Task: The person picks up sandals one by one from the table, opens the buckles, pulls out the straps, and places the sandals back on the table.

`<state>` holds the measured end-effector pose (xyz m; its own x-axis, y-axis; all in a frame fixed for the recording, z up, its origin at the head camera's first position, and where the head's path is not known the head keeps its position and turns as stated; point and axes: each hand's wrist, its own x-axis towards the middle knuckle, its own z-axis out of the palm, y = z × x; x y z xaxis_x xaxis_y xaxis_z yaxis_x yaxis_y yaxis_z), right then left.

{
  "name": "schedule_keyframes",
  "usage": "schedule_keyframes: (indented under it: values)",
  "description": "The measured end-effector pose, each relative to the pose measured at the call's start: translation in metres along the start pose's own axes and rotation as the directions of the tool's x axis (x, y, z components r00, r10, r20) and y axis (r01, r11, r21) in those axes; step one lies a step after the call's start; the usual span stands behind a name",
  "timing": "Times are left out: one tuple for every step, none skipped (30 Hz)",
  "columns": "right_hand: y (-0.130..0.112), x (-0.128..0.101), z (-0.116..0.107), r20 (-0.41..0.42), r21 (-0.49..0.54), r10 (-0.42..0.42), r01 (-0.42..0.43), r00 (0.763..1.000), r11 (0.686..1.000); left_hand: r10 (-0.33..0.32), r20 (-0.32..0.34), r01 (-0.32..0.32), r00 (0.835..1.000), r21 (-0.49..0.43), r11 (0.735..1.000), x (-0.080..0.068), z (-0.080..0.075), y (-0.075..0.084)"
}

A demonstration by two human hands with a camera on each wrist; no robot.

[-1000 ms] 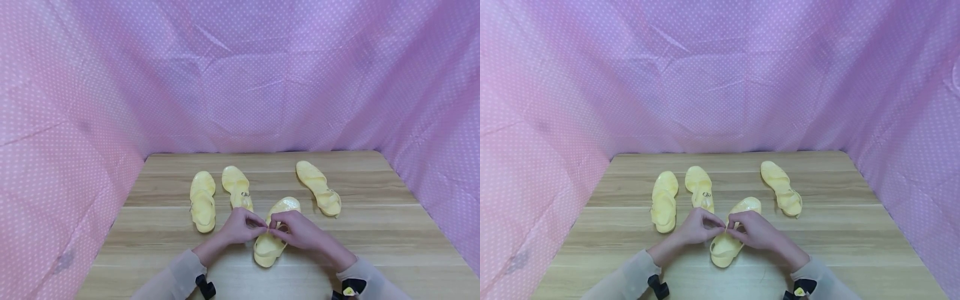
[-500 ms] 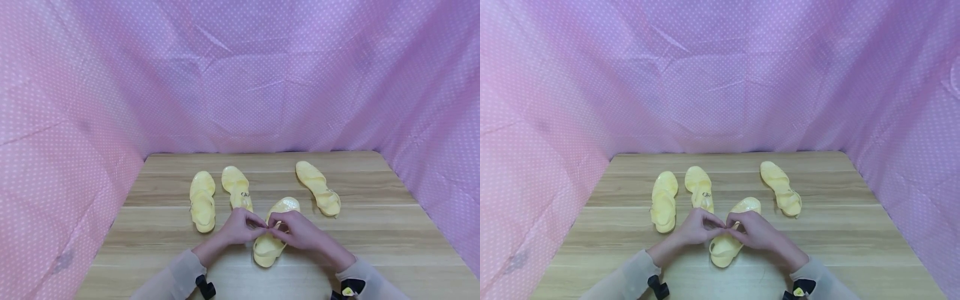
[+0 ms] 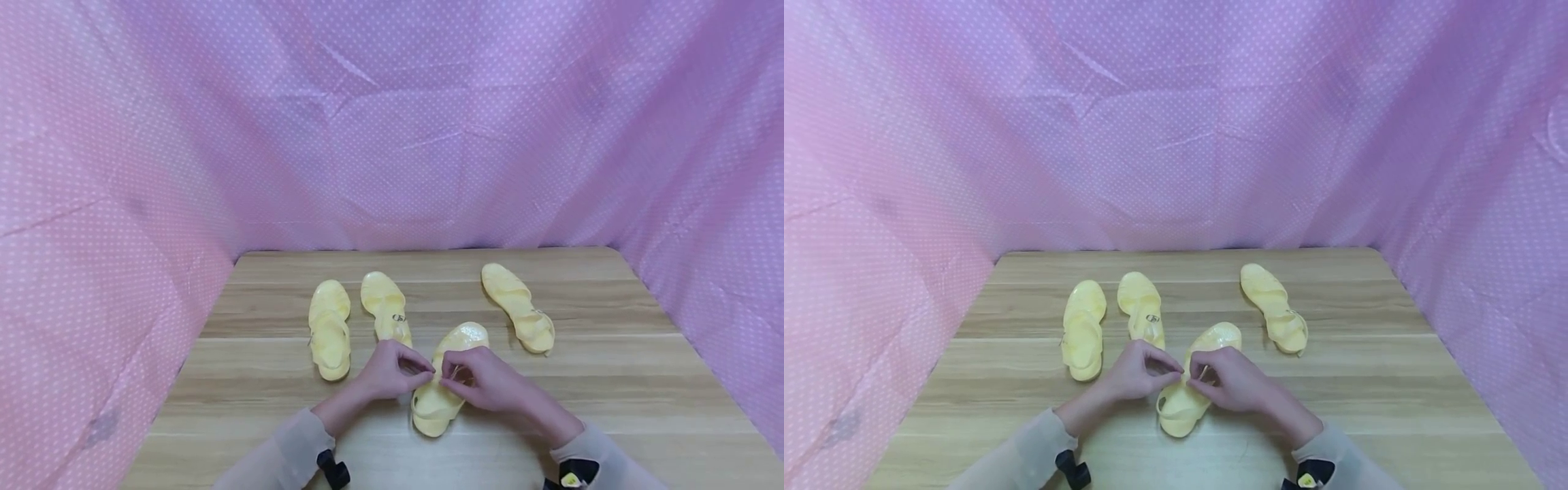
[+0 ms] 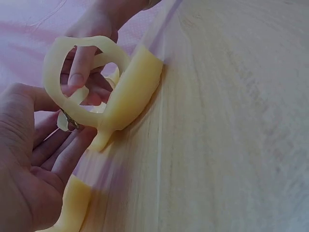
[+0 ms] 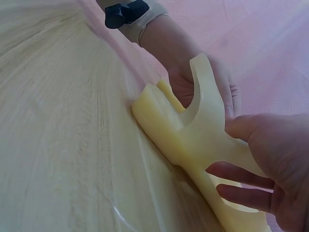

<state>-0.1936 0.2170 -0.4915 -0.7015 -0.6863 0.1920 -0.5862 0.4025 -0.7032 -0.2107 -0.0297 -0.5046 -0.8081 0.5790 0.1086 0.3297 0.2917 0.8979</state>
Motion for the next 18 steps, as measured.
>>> schedule_keyframes:
  values:
    - [-0.0006, 0.0006, 0.0004, -0.005, 0.002, 0.003, -0.003, 1.000, 1.000, 0.004, 0.003, -0.004, 1.000, 0.006, 1.000, 0.0002, -0.0001, 0.0001]
    - [-0.0011, 0.0012, 0.0007, -0.010, 0.003, 0.010, -0.010, 1.000, 1.000, 0.008, 0.008, -0.008, 1.000, 0.014, 1.000, 0.0004, -0.0002, 0.0003]
    - [-0.0016, 0.0017, 0.0009, -0.013, 0.005, 0.017, -0.017, 1.000, 1.000, 0.013, 0.010, -0.014, 1.000, 0.019, 1.000, 0.0007, -0.0002, 0.0005]
    - [-0.0019, 0.0022, 0.0009, -0.013, 0.005, 0.022, -0.022, 1.000, 1.000, 0.017, 0.010, -0.018, 1.000, 0.021, 1.000, 0.0008, -0.0003, 0.0008]
    - [-0.0022, 0.0024, 0.0009, -0.014, -0.005, 0.025, -0.025, 1.000, 1.000, 0.021, 0.010, -0.021, 1.000, 0.023, 1.000, 0.0009, -0.0003, 0.0010]
    - [-0.0023, 0.0022, 0.0007, -0.014, -0.013, 0.027, -0.028, 1.000, 1.000, 0.022, 0.010, -0.022, 1.000, 0.027, 0.999, 0.0010, -0.0002, 0.0010]
    - [-0.0021, 0.0018, 0.0006, -0.013, -0.020, 0.028, -0.028, 1.000, 0.999, 0.023, 0.009, -0.023, 1.000, 0.026, 0.999, 0.0010, -0.0002, 0.0013]
    - [-0.0017, 0.0013, 0.0006, -0.012, -0.023, 0.030, -0.030, 0.999, 0.999, 0.022, 0.008, -0.022, 1.000, 0.022, 1.000, 0.0008, -0.0002, 0.0015]
    - [-0.0014, 0.0008, 0.0005, -0.011, -0.025, 0.028, -0.028, 1.000, 0.999, 0.020, 0.005, -0.020, 1.000, 0.020, 1.000, 0.0006, -0.0001, 0.0016]
    - [-0.0010, 0.0003, 0.0005, -0.010, -0.022, 0.027, -0.027, 1.000, 0.999, 0.018, 0.003, -0.018, 1.000, 0.016, 1.000, 0.0003, -0.0001, 0.0019]
    - [-0.0009, 0.0000, 0.0004, -0.010, -0.017, 0.024, -0.024, 1.000, 1.000, 0.014, 0.001, -0.014, 1.000, 0.015, 1.000, 0.0002, -0.0002, 0.0021]
    - [-0.0006, -0.0002, 0.0005, -0.011, -0.009, 0.021, -0.021, 1.000, 1.000, 0.013, -0.001, -0.013, 1.000, 0.012, 1.000, 0.0000, -0.0002, 0.0021]
    - [-0.0005, -0.0001, 0.0007, -0.014, -0.003, 0.017, -0.017, 1.000, 1.000, 0.010, 0.000, -0.010, 1.000, 0.009, 1.000, -0.0001, -0.0004, 0.0023]
    - [-0.0005, 0.0004, 0.0009, -0.018, -0.004, 0.013, -0.013, 1.000, 1.000, 0.008, 0.002, -0.008, 1.000, 0.007, 1.000, -0.0002, -0.0005, 0.0025]
    - [-0.0005, 0.0010, 0.0012, -0.024, -0.009, 0.009, -0.009, 1.000, 1.000, 0.007, 0.004, -0.007, 1.000, 0.010, 1.000, -0.0001, -0.0006, 0.0026]
    - [-0.0006, 0.0018, 0.0014, -0.029, -0.015, 0.005, -0.006, 1.000, 1.000, 0.005, 0.005, -0.005, 1.000, 0.013, 1.000, 0.0000, -0.0007, 0.0027]
    - [-0.0008, 0.0024, 0.0015, -0.035, -0.026, 0.002, -0.003, 0.999, 1.000, 0.004, 0.007, -0.004, 1.000, 0.016, 1.000, 0.0001, -0.0008, 0.0026]
    - [-0.0009, 0.0028, 0.0016, -0.041, -0.036, 0.000, -0.002, 0.999, 0.999, 0.007, 0.006, -0.007, 1.000, 0.020, 1.000, 0.0001, -0.0008, 0.0022]
